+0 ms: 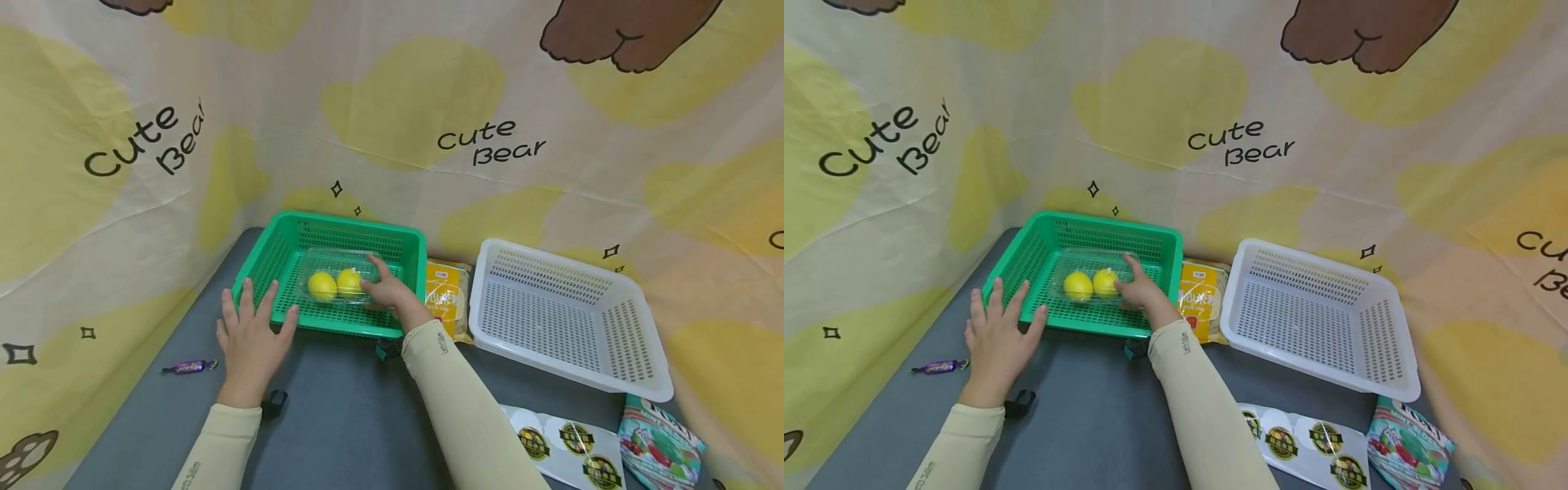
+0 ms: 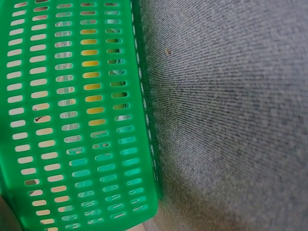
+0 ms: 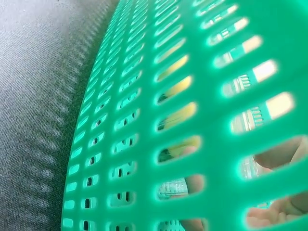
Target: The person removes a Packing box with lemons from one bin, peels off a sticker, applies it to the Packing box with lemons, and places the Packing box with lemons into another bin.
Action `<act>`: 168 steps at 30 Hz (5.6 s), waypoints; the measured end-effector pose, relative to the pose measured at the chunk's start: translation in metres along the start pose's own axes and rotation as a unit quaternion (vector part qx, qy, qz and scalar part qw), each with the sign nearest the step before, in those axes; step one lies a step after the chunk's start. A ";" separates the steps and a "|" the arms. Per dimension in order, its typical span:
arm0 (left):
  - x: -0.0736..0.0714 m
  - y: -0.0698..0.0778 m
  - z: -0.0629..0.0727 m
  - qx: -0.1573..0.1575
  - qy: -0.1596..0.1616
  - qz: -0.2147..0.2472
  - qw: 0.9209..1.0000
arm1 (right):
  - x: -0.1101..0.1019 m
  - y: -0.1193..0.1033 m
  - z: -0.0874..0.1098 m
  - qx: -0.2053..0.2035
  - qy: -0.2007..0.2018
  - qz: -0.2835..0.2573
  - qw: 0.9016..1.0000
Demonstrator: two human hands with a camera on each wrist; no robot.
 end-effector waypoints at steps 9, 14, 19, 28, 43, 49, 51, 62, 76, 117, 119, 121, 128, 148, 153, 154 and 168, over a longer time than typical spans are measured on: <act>-0.001 -0.001 0.001 -0.006 -0.006 0.003 1.000 | -0.001 0.000 0.001 -0.013 0.019 0.019 1.000; -0.003 -0.003 0.002 -0.009 -0.002 0.001 1.000 | 0.001 0.000 0.002 -0.020 0.029 0.030 0.999; -0.003 -0.003 0.003 -0.012 -0.002 -0.003 1.000 | 0.003 0.000 0.003 -0.030 0.041 0.065 0.997; 0.000 0.000 0.002 -0.007 -0.002 0.001 1.000 | -0.001 -0.003 0.014 -0.028 0.060 0.080 0.995; 0.001 0.000 0.000 -0.012 -0.003 0.005 1.000 | -0.009 -0.016 0.027 -0.048 0.101 0.042 0.993; 0.002 0.000 0.000 -0.008 0.000 0.007 1.000 | -0.018 -0.036 0.044 -0.077 0.114 0.019 0.990; 0.003 0.000 0.000 -0.006 0.001 0.007 1.000 | -0.023 -0.042 0.053 -0.079 0.115 0.010 0.990; 0.003 0.001 0.001 -0.006 -0.007 0.015 1.000 | -0.069 -0.046 0.131 -0.099 0.151 -0.009 0.983; 0.004 0.003 -0.002 -0.013 -0.012 0.016 1.000 | -0.094 0.012 0.225 -0.083 0.197 0.008 0.977; 0.008 0.000 -0.001 -0.021 -0.021 0.012 1.000 | -0.032 0.117 0.283 -0.063 0.196 0.056 0.977; 0.007 0.000 -0.001 -0.019 -0.021 0.010 1.000 | -0.032 0.116 0.280 -0.066 0.196 0.078 0.975; 0.005 0.000 -0.001 -0.017 -0.020 0.009 1.000 | -0.032 0.115 0.277 -0.069 0.193 0.093 0.974; 0.005 0.003 -0.006 -0.003 -0.033 0.005 0.999 | -0.040 0.110 0.274 -0.116 0.192 0.145 0.964; 0.006 0.014 0.004 0.026 -0.081 -0.026 0.996 | -0.145 0.144 0.335 -0.013 0.348 0.415 0.840; 0.021 0.072 0.059 0.131 -0.081 -0.033 0.987 | -0.143 0.160 0.334 0.041 0.320 0.412 0.852; 0.024 0.088 0.075 0.162 -0.081 -0.029 0.983 | -0.142 0.160 0.333 0.040 0.319 0.409 0.854; 0.098 0.223 0.255 0.531 -0.142 -0.103 0.829 | -0.143 0.165 0.330 0.052 0.290 0.404 0.866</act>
Point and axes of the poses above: each hand's wrist, its own z-axis away from the middle knuckle, its own x-axis out of the palm, y = z × x, the point moved 5 cm from there along -z, towards the middle knuckle, and after that the axes turned 8 degrees about -x, right-handed, at the moved point
